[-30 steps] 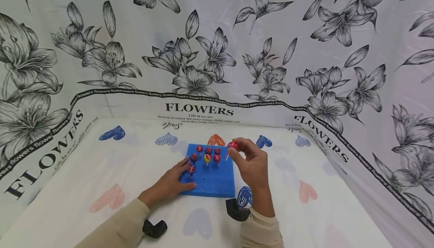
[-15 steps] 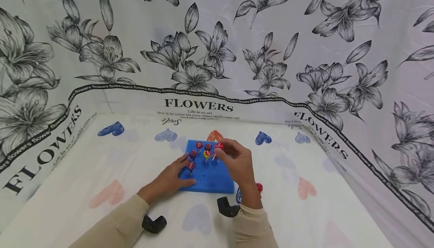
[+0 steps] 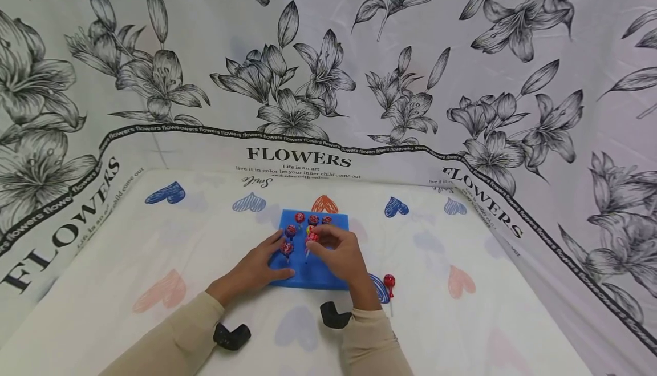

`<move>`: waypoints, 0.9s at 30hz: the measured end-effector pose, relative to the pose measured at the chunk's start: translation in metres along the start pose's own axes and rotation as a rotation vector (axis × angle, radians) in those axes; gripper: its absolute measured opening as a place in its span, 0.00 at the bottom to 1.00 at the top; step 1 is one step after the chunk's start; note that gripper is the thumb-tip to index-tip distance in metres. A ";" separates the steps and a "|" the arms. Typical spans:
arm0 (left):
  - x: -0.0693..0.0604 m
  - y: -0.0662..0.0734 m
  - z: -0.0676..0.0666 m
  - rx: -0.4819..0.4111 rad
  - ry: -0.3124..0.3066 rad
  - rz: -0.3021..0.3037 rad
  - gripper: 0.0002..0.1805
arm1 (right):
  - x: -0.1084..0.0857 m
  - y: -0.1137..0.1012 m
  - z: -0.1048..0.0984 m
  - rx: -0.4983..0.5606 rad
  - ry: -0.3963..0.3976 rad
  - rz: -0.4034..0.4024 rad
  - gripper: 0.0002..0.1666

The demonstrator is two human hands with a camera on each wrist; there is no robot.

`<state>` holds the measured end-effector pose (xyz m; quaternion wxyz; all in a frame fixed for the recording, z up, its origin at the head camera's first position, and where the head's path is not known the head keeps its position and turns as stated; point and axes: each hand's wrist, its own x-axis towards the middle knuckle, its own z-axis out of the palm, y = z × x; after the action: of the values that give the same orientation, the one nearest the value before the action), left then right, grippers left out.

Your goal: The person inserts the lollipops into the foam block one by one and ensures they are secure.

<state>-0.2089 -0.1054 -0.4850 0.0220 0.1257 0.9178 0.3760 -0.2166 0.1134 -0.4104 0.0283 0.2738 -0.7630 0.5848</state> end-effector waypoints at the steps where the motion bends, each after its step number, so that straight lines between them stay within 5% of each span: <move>1: 0.000 0.000 0.000 0.002 0.000 0.002 0.51 | -0.001 -0.002 0.001 -0.004 -0.007 -0.009 0.14; 27: 0.000 -0.001 0.000 -0.001 0.004 0.010 0.51 | -0.004 0.018 0.006 0.015 -0.151 0.039 0.14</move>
<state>-0.2089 -0.1062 -0.4860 0.0183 0.1295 0.9171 0.3766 -0.2199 0.1122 -0.4293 -0.0426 0.3024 -0.7636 0.5689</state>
